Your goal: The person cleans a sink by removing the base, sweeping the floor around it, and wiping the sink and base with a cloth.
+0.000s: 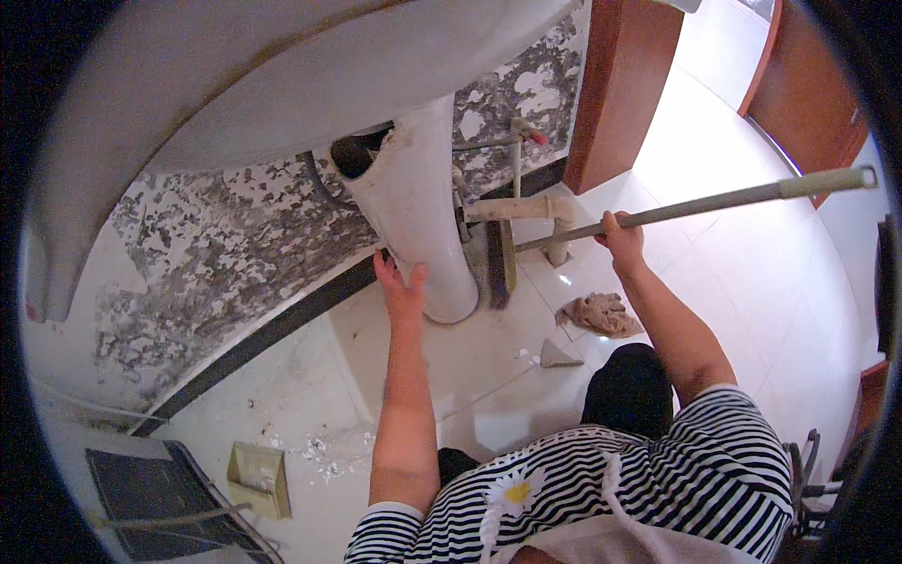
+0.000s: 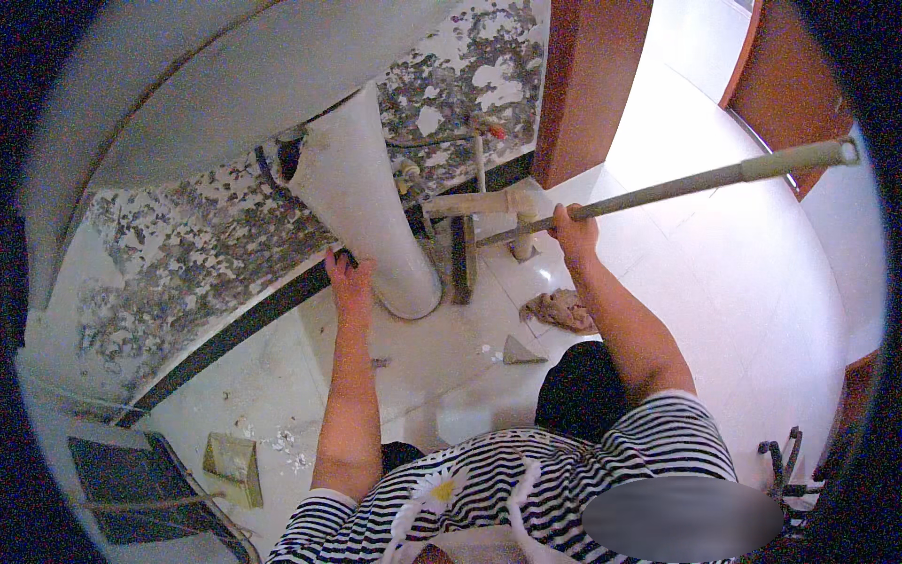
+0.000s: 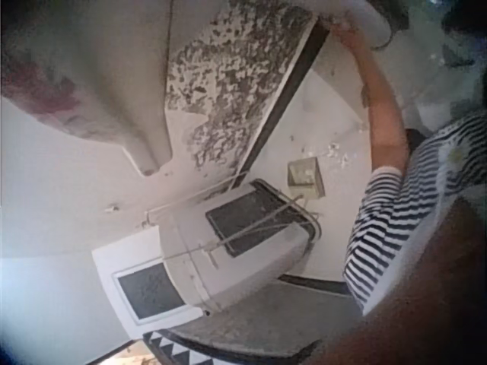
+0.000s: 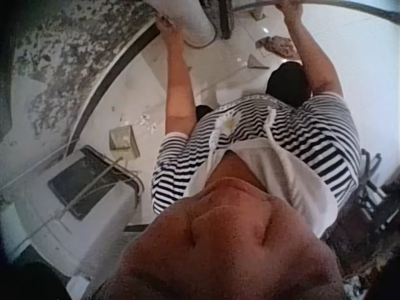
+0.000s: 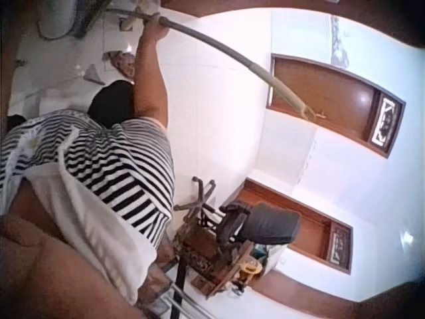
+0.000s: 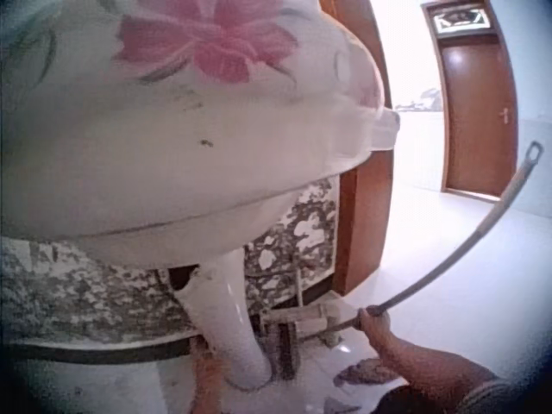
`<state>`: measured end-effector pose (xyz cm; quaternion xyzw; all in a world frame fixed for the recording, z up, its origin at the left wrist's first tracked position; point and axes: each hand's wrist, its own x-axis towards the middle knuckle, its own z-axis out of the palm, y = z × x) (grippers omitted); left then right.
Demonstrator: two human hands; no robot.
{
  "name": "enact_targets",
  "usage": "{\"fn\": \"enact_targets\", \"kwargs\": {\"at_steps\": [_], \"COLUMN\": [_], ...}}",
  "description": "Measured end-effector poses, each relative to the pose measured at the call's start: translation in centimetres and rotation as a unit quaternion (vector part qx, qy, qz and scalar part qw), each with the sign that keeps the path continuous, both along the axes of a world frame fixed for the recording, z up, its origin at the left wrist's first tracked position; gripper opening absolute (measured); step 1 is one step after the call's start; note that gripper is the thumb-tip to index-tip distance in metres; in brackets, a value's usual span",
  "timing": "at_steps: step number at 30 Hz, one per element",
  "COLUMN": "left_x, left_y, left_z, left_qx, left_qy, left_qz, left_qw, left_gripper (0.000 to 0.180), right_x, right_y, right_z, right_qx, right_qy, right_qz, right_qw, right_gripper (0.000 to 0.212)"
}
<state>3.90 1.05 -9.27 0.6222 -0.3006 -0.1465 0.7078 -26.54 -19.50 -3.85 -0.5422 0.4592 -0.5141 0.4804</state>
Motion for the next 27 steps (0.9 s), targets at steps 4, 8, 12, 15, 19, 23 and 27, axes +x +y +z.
{"fn": "enact_targets", "kwargs": {"at_steps": [4, 8, 12, 15, 19, 23, 27], "left_x": [-0.7, -0.2, -0.6, -0.4, -0.9, -0.3, -0.8], "left_y": [0.0, -0.4, -0.3, -0.5, 0.0, 0.3, -0.3], "left_z": [0.5, 0.5, 0.9, 0.7, 1.4, 1.3, 1.2], "left_qx": [-0.004, 0.014, -0.011, -0.025, -0.004, -0.005, -0.019], "left_qy": [-0.007, -0.009, 0.035, 0.019, 0.021, 0.020, 0.014], "left_qz": [-0.006, 0.001, -0.024, -0.036, -0.032, -0.029, -0.049], "left_qw": [1.000, 1.000, 0.999, 0.999, 0.999, 0.999, 0.999], "left_gripper": [0.086, 0.086, 0.087, 0.088, 0.089, 0.089, 0.090], "right_x": [0.9, 1.1, 1.4, 1.1, -0.7, -0.1, 1.2], "right_y": [0.2, -1.7, -1.7, -2.7, -2.9, -1.8, -2.1], "right_z": [-0.2, 1.2, 1.2, -0.6, 3.0, 4.3, 1.9], "right_qx": [0.035, 0.059, 0.031, 0.076, 0.086, 0.074, 0.035], "right_qy": [-0.032, -0.035, -0.041, 0.018, 0.039, -0.018, -0.039], "right_qz": [0.034, 0.040, 0.047, 0.063, 0.074, 0.086, 0.044], "right_qw": [0.998, 0.997, 0.998, 0.995, 0.993, 0.993, 0.998], "right_gripper": [0.022, 0.021, 0.023, 0.021, 0.018, 0.019, 0.021]}}
